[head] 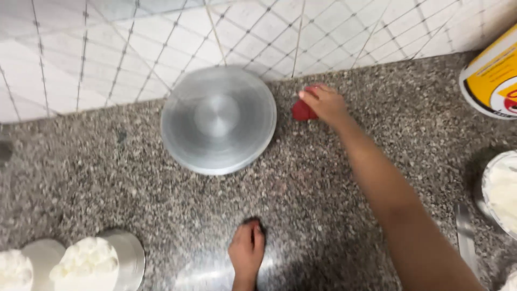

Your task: Shaping and kneading a piece of red fondant by hand on a granite countertop for cake decoration.

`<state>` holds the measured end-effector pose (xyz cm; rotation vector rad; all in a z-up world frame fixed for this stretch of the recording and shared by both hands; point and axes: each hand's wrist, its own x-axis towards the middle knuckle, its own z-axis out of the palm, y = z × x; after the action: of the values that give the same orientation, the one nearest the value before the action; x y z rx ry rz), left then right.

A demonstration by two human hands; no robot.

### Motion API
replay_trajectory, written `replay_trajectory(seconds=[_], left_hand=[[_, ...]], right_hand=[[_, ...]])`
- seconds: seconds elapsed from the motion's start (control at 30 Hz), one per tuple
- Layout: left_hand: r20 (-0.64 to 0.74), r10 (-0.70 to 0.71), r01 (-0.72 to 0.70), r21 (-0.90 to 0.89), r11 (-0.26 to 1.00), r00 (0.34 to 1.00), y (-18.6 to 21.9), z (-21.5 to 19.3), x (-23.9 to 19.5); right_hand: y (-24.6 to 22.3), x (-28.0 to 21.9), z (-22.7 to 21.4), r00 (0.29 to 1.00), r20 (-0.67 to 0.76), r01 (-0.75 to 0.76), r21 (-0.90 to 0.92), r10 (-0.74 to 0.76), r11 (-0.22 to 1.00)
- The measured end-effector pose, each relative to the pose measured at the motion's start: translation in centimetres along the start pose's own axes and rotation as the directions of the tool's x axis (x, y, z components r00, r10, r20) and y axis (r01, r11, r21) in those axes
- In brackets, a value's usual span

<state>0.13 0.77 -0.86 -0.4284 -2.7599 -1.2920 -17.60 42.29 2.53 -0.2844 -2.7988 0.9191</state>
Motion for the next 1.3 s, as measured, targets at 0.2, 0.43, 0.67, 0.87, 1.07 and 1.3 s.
replay_trajectory(seconds=[0.2,0.43,0.67,0.87,1.07,1.3], left_hand=[[-0.028,-0.001,0.001,0.012,1.000,1.000,0.2,-0.4,0.2],[-0.039,0.009,-0.011,-0.048,0.999,0.999,1.1,-1.0,0.5],[0.008,-0.014,0.013,0.009,1.000,1.000,1.4,-1.1,0.4],[-0.031,-0.002,0.002,-0.010,1.000,1.000,1.7,-1.1,0.4],[-0.034,0.046,-0.047,-0.029,0.998,0.998,1.2,-0.9,0.0],[-0.052,0.021,-0.021,0.004,1.000,0.998,1.8,-0.9,0.4]], right_hand=[[0.5,-2.2,4.0,0.996,-0.090,-0.034,-0.366,0.001,0.930],[-9.3,-7.1,-4.6,0.986,-0.111,-0.084,0.328,0.127,0.941],[-16.6,-15.3,-13.0,0.904,-0.412,0.346,0.553,-0.112,0.758],[-12.5,-18.7,-2.5,0.964,-0.107,0.212,-0.246,-0.244,0.946],[-4.2,-19.2,2.9,0.984,0.180,-0.025,0.100,0.007,0.995],[-9.5,-19.1,-7.1,0.911,-0.382,0.143,-0.055,-0.153,0.988]])
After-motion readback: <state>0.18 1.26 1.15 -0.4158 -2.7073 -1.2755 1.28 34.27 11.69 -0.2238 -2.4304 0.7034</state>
